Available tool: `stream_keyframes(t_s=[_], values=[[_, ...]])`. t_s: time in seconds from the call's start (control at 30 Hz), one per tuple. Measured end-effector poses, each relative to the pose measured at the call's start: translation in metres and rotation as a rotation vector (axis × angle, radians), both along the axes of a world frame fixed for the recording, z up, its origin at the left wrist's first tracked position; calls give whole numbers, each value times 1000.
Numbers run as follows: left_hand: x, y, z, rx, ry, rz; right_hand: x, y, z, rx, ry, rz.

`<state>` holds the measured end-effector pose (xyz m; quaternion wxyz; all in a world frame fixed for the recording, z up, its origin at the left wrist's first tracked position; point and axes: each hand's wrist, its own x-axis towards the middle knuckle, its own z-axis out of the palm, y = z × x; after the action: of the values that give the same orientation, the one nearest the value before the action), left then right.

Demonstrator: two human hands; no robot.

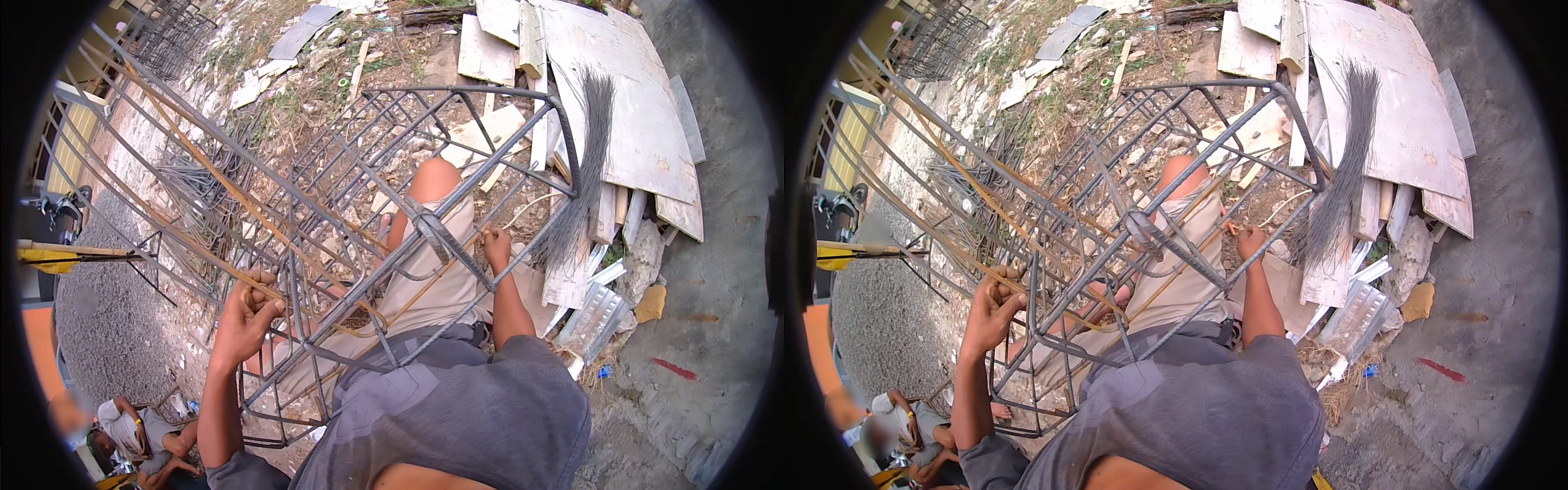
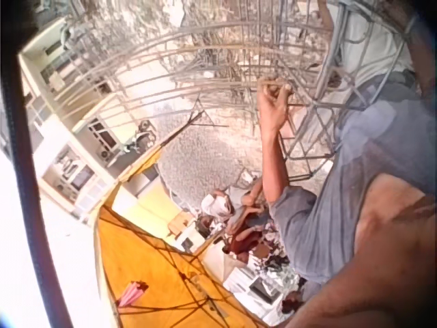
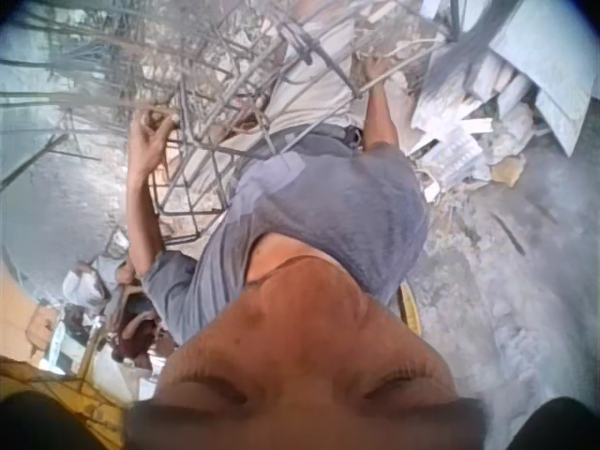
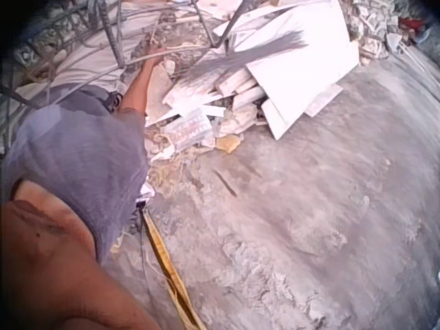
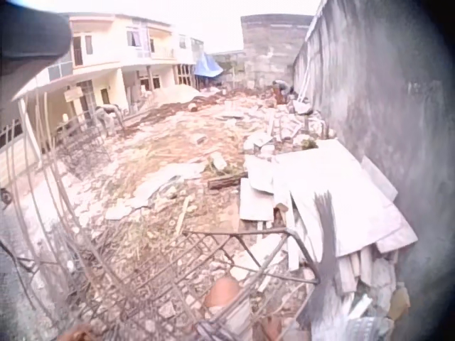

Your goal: The person assembles a rectangular metal frame by hand, using pliers to bend and secure wire ties at the joints. The person repeatedly adjusts the frame's position and tightens connections to stabilize the structure.

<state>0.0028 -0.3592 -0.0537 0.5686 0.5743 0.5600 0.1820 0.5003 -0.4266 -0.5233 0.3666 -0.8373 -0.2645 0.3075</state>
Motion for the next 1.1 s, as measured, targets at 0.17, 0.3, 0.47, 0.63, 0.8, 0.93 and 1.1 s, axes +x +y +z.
stream_keyframes(t_s=[0.17, 0.3, 0.47, 0.63, 0.8, 0.93, 1.1], values=[[-9, -23, 7, 14, 114, 69, -64, 42, 5, -196, -77, 204], [0, -10, 15, -19, 119, -7, -73, 64, -24, -175, 21, 256], [-1, -15, 14, -3, 101, -26, -57, 66, -22, -185, -11, 255], [2, -14, 17, 64, 162, -102, 8, 27, 9, -161, -83, 106], [-6, -9, 11, 139, 243, -160, 79, -39, 94, -59, -175, -148], [-10, -14, 6, 217, 201, -158, 103, -75, 220, 108, -310, -291], [-10, -14, 0, 218, 106, -166, 59, -66, 427, 493, -723, 13]])
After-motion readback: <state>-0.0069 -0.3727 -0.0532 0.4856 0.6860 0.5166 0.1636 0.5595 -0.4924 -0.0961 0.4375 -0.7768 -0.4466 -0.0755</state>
